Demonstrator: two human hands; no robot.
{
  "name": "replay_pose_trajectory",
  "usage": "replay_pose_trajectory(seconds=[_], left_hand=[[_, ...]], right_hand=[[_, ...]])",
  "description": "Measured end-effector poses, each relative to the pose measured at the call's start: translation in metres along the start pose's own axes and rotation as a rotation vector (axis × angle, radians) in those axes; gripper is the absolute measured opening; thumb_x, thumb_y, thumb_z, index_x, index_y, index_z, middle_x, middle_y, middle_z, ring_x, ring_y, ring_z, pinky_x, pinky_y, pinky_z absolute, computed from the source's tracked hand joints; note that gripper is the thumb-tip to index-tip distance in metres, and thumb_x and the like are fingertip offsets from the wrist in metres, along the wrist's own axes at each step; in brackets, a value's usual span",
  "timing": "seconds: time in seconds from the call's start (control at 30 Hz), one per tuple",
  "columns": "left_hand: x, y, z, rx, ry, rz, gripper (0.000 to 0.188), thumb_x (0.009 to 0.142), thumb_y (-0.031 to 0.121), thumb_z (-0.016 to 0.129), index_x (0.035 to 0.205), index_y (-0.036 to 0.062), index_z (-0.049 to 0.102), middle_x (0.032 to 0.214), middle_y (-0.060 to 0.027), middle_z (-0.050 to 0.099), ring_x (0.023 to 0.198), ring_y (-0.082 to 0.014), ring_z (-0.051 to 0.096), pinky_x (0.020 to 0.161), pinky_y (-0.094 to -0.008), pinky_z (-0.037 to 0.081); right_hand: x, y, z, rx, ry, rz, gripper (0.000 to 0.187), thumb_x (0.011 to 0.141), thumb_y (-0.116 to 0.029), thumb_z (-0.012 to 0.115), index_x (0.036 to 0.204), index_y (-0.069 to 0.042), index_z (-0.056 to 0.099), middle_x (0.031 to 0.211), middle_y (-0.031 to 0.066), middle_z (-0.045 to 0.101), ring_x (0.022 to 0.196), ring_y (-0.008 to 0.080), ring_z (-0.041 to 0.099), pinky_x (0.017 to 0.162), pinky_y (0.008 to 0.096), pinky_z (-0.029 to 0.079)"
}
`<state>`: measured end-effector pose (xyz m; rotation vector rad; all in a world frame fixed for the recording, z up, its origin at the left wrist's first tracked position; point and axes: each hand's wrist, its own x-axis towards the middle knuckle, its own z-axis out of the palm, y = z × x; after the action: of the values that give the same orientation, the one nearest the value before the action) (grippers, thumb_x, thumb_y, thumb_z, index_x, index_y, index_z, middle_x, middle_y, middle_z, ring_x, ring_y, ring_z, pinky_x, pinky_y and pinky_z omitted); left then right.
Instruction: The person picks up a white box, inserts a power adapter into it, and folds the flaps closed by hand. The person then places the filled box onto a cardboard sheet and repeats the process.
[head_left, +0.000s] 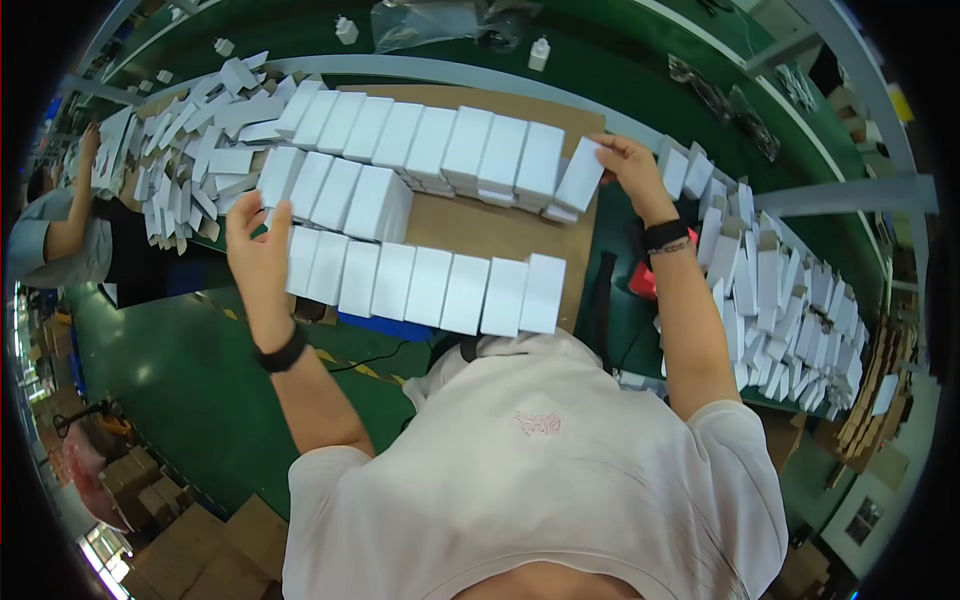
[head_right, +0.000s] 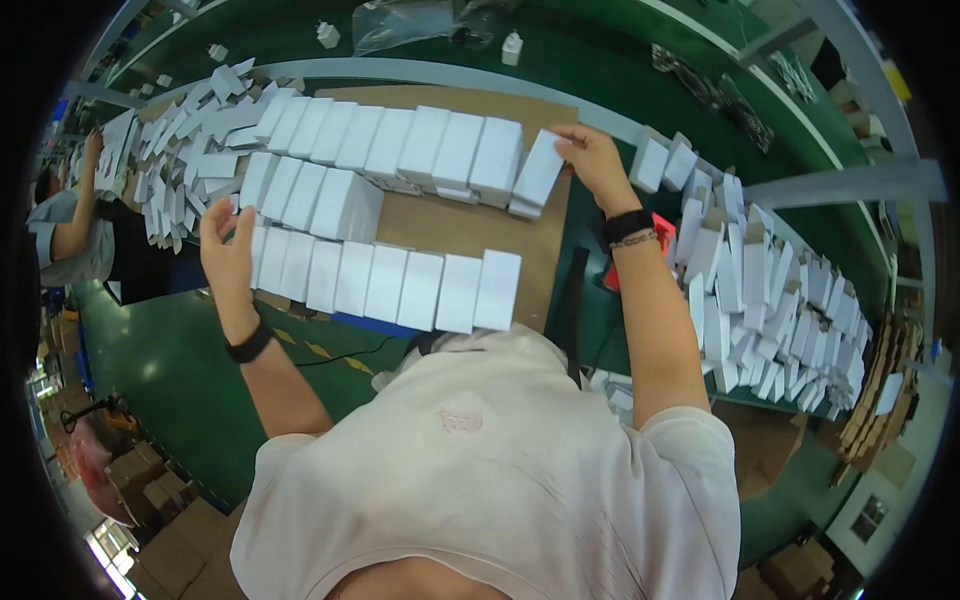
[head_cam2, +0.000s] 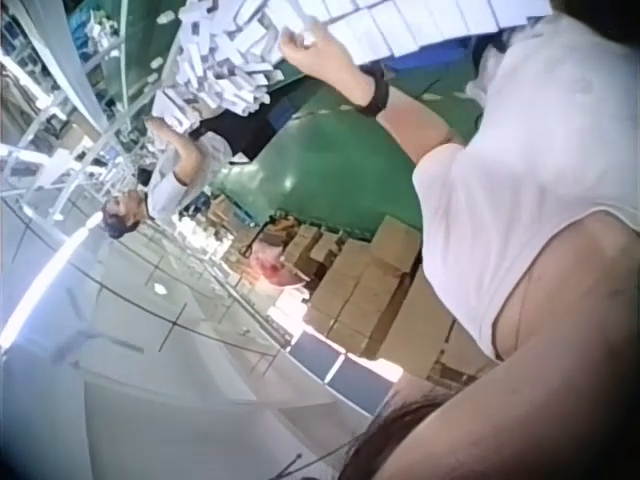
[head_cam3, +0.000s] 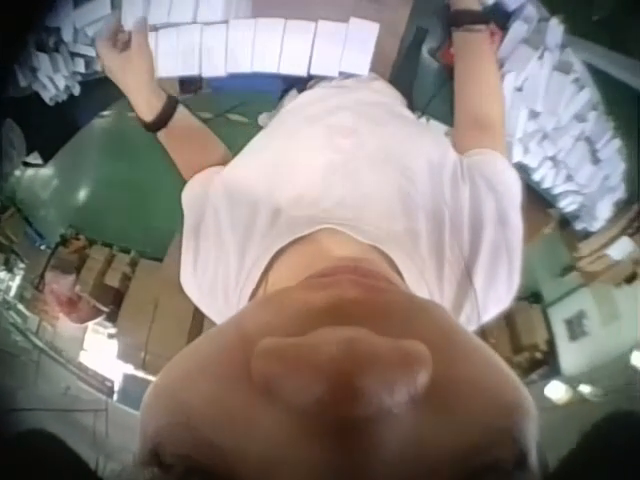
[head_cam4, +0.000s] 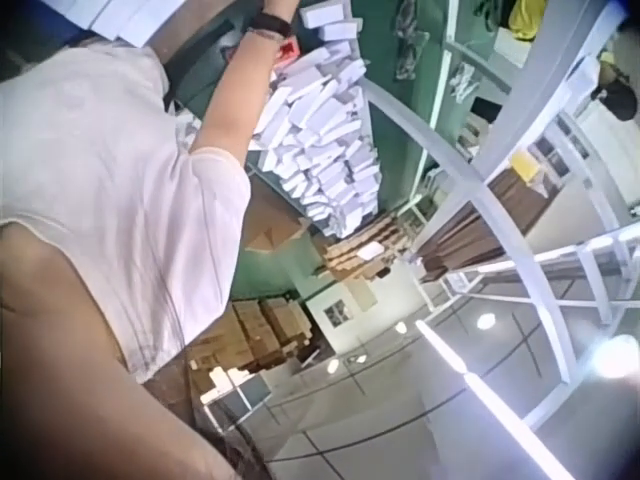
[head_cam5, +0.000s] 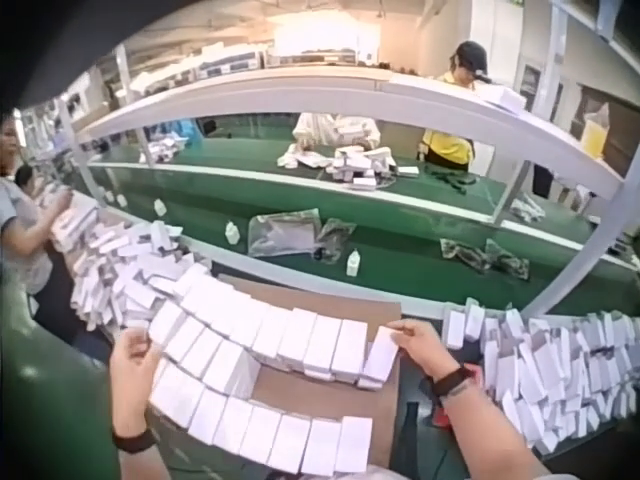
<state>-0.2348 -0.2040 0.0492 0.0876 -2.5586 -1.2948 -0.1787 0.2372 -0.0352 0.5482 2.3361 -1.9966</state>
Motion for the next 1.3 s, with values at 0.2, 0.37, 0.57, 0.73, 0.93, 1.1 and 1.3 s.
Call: replay_pose_trajectory(seconds=[0.2, 0.37, 0.57, 0.73, 0.93, 1.1, 1.3], left_hand=[[0.099, -0.167, -0.059, 0.461, 0.011, 0.016, 0.047, 0.073, 0.025, 0.068, 0.109, -0.0005, 0.052, 0.108, -0.0167, 0.056, 0.098, -0.0263, 0.054, 0.082, -0.0337, 0.043], [0.170, -0.198, -0.032, 0.435, -0.267, -0.013, 0.058, 0.069, 0.025, 0.069, 0.118, 0.0021, 0.048, 0.113, -0.0218, 0.054, 0.106, -0.0315, 0.052, 0.086, -0.0369, 0.042], [0.198, -0.155, 0.004, 0.741, -0.295, 0.189, 0.055, 0.059, 0.010, 0.071, 0.110, 0.0131, 0.052, 0.101, -0.0174, 0.053, 0.097, -0.0357, 0.051, 0.080, -0.0403, 0.044], [0.217, -0.162, 0.011, 1.066, -0.158, 0.489, 0.052, 0.057, 0.002, 0.066, 0.106, 0.0168, 0.054, 0.100, -0.0092, 0.049, 0.101, -0.0286, 0.046, 0.075, -0.0418, 0.041], [0.220, -0.160, 0.008, 0.998, -0.361, 0.562, 0.045, 0.060, 0.007, 0.063, 0.103, 0.0098, 0.049, 0.099, -0.0116, 0.054, 0.099, -0.0292, 0.050, 0.081, -0.0413, 0.039], [0.166, -0.065, -0.037, 0.799, -0.142, 0.468, 0.055, 0.058, 0.008, 0.070, 0.107, 0.0060, 0.044, 0.093, -0.0160, 0.054, 0.092, -0.0354, 0.051, 0.076, -0.0416, 0.044], [0.044, 0.079, -0.006, 0.295, -0.263, 0.353, 0.060, 0.059, 0.034, 0.074, 0.102, -0.0001, 0.050, 0.092, -0.0199, 0.059, 0.086, -0.0348, 0.058, 0.072, -0.0384, 0.047]], right_hand=[[0.050, 0.011, 0.015, -0.370, 0.085, -0.234, 0.030, 0.083, -0.020, 0.058, 0.108, -0.004, 0.060, 0.089, 0.0047, 0.061, 0.081, 0.0093, 0.055, 0.067, 0.0227, 0.044], [0.139, -0.024, 0.004, -0.395, 0.007, 0.047, 0.060, 0.078, -0.029, 0.064, 0.130, -0.013, 0.040, 0.108, 0.0126, 0.057, 0.089, 0.0207, 0.057, 0.060, 0.0293, 0.050], [0.241, -0.038, 0.046, -0.813, 0.108, 0.101, 0.057, 0.072, -0.040, 0.065, 0.118, -0.008, 0.051, 0.103, 0.0174, 0.059, 0.073, 0.0259, 0.062, 0.054, 0.0325, 0.053], [0.292, -0.005, 0.022, -1.089, -0.028, 0.138, 0.040, 0.073, -0.031, 0.062, 0.092, 0.004, 0.058, 0.086, 0.0184, 0.062, 0.050, 0.0240, 0.061, 0.046, 0.0316, 0.050], [0.236, -0.021, -0.022, 0.056, 0.067, 0.159, 0.033, 0.077, -0.012, 0.056, 0.105, 0.002, 0.047, 0.091, 0.0160, 0.056, 0.071, 0.0243, 0.061, 0.060, 0.0314, 0.052], [0.114, -0.115, -0.019, 0.415, -0.164, -0.029, 0.060, 0.080, -0.010, 0.054, 0.134, -0.010, 0.029, 0.118, 0.0137, 0.047, 0.093, 0.0259, 0.057, 0.076, 0.0325, 0.050], [-0.002, -0.147, 0.019, 0.700, -0.255, -0.310, 0.061, 0.077, -0.002, 0.057, 0.133, -0.006, 0.030, 0.125, 0.0126, 0.044, 0.108, 0.0240, 0.050, 0.090, 0.0350, 0.043]])
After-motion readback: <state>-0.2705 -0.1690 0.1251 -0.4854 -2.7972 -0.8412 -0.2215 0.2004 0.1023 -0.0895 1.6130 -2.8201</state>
